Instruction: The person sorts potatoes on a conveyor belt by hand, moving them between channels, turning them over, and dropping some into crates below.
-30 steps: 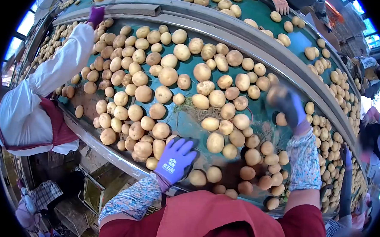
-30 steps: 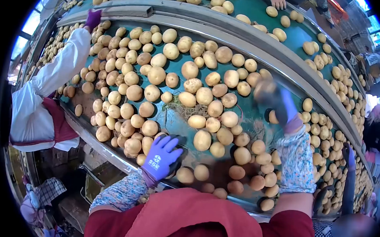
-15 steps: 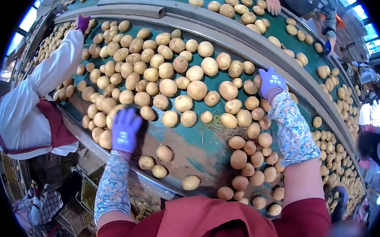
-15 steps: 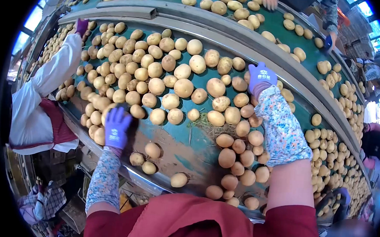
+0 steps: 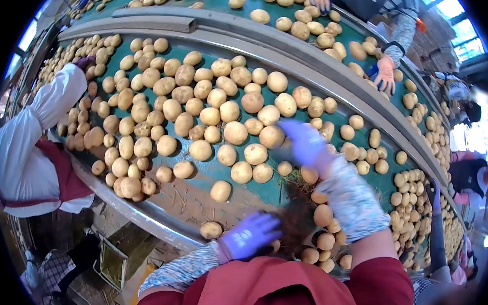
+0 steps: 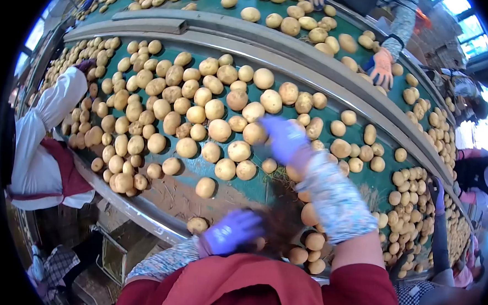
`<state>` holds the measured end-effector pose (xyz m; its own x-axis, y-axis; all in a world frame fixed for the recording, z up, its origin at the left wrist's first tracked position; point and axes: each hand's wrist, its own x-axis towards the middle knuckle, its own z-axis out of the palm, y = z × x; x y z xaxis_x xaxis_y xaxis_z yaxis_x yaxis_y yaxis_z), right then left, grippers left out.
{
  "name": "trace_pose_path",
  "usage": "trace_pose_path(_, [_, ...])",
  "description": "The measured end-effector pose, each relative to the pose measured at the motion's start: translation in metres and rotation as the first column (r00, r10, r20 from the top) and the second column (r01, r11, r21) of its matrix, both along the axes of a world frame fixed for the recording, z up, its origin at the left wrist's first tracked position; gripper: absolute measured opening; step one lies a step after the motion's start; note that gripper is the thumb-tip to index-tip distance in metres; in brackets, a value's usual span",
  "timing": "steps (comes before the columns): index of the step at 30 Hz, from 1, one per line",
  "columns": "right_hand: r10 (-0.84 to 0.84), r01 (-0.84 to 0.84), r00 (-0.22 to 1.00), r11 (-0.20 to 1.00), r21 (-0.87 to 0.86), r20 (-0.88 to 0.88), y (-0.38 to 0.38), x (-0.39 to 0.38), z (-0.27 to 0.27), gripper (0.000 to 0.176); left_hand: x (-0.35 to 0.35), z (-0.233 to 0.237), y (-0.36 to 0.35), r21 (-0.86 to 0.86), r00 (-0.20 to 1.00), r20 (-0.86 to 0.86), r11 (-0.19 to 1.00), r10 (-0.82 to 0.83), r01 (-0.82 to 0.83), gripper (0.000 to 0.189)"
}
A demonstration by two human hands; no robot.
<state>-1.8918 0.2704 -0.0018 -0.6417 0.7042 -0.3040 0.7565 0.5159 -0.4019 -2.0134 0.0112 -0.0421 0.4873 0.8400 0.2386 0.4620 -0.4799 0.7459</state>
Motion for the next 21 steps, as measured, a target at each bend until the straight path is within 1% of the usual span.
trace_pose_path(1, [0.19,-0.174,0.982,0.919,0.352,-0.011,-0.024,-0.015,-0.025,0.048,0.008,-0.013,-0.007,0.045,0.997,0.017,0.996,-0.081,0.08,0.038])
trace_pose_path(2, [0.118,-0.146,0.988,0.917,0.37,0.097,-0.034,-0.028,-0.024,0.048,0.007,-0.022,-0.009,-0.039,0.987,0.032,0.987,-0.155,0.156,0.041])
trace_pose_path(3, [0.089,-0.092,0.996,0.97,0.225,0.024,-0.027,-0.032,-0.03,0.045,0.003,-0.029,-0.011,-0.123,0.974,0.049,0.966,-0.223,0.228,0.045])
trace_pose_path(4, [0.068,-0.068,0.998,0.998,-0.006,-0.008,-0.012,-0.04,-0.01,0.048,-0.002,-0.033,-0.013,-0.209,0.956,0.07,0.933,-0.284,0.293,0.048])
trace_pose_path(5, [0.042,-0.05,0.998,0.969,-0.243,-0.038,-0.001,-0.046,0.014,0.052,-0.008,-0.035,-0.017,-0.21,0.954,0.076,0.93,-0.291,0.301,0.048])
trace_pose_path(6, [-0.145,0.088,0.968,0.96,-0.264,-0.205,0.0,-0.04,0.021,0.052,-0.015,-0.037,-0.018,-0.209,0.952,0.076,0.929,-0.296,0.306,0.049])
trace_pose_path(7, [-0.106,0.098,0.88,0.994,-0.042,-0.463,0.036,-0.026,-0.033,0.048,-0.023,-0.04,-0.018,-0.206,0.952,0.076,0.93,-0.295,0.305,0.049])
trace_pose_path(8, [-0.263,0.178,0.859,0.958,-0.225,-0.439,0.058,-0.031,-0.002,0.047,-0.03,-0.043,-0.018,-0.177,0.975,0.074,0.959,-0.21,0.22,0.049])
trace_pose_path(9, [-0.659,0.375,0.544,0.745,-0.552,-0.519,0.072,-0.029,0.0,0.044,-0.036,-0.046,-0.018,-0.152,0.99,0.077,0.979,-0.121,0.132,0.049])
trace_pose_path(10, [-0.627,0.376,0.418,0.778,-0.504,-0.657,0.075,-0.029,0.01,0.046,-0.043,-0.046,-0.02,-0.13,0.996,0.078,0.99,-0.035,0.045,0.049])
trace_pose_path(11, [-0.499,0.48,0.624,0.852,-0.208,-0.601,0.094,-0.018,-0.016,0.051,-0.051,-0.039,-0.014,-0.127,0.998,0.063,0.992,0.023,-0.015,0.049])
trace_pose_path(12, [-0.369,0.369,0.929,0.92,0.135,-0.022,0.107,-0.007,-0.018,0.062,-0.061,-0.025,-0.005,-0.12,0.996,0.047,0.99,0.078,-0.072,0.05])
trace_pose_path(13, [-0.248,0.245,0.969,0.936,0.251,-0.022,0.109,0.009,-0.055,0.07,-0.068,-0.018,0.001,-0.109,0.99,0.033,0.985,0.138,-0.134,0.05])
trace_pose_path(14, [-0.26,0.262,0.965,0.953,0.155,-0.036,0.108,0.007,-0.05,0.07,-0.073,-0.02,0.001,-0.119,0.982,-0.057,0.976,0.179,-0.184,0.049])
trace_pose_path(15, [-0.269,0.272,0.962,0.961,0.057,-0.046,0.108,0.004,-0.046,0.071,-0.079,-0.023,0.002,-0.099,0.969,-0.078,0.966,0.233,-0.24,0.049])
trace_pose_path(16, [-0.208,0.208,0.978,0.977,0.046,-0.003,0.096,-0.008,-0.028,0.067,-0.087,-0.024,0.004,-0.082,0.953,-0.099,0.952,0.286,-0.294,0.048])
trace_pose_path(17, [-0.094,0.094,0.995,0.995,0.022,0.03,0.089,-0.005,-0.036,0.065,-0.095,-0.026,0.005,-0.067,0.936,-0.12,0.938,0.331,-0.34,0.047])
trace_pose_path(18, [0.02,-0.02,0.998,1.0,-0.007,0.053,0.081,-0.003,-0.044,0.062,-0.103,-0.029,0.009,-0.064,0.93,-0.08,0.929,0.359,-0.364,0.046])
trace_pose_path(19, [0.093,-0.096,0.992,0.995,0.032,0.085,0.071,0.006,-0.071,0.059,-0.11,-0.027,0.014,-0.116,0.932,0.008,0.926,0.364,-0.36,0.046])
trace_pose_path(20, [0.045,-0.049,0.965,0.999,0.009,0.26,0.026,-0.033,-0.005,0.057,-0.116,-0.025,0.02,-0.168,0.926,0.098,0.923,0.366,-0.347,0.046])
trace_pose_path(21, [0.157,-0.159,0.942,0.987,-0.018,0.295,0.02,-0.031,-0.017,0.056,-0.123,-0.024,0.023,-0.22,0.911,0.186,0.92,0.367,-0.326,0.046])
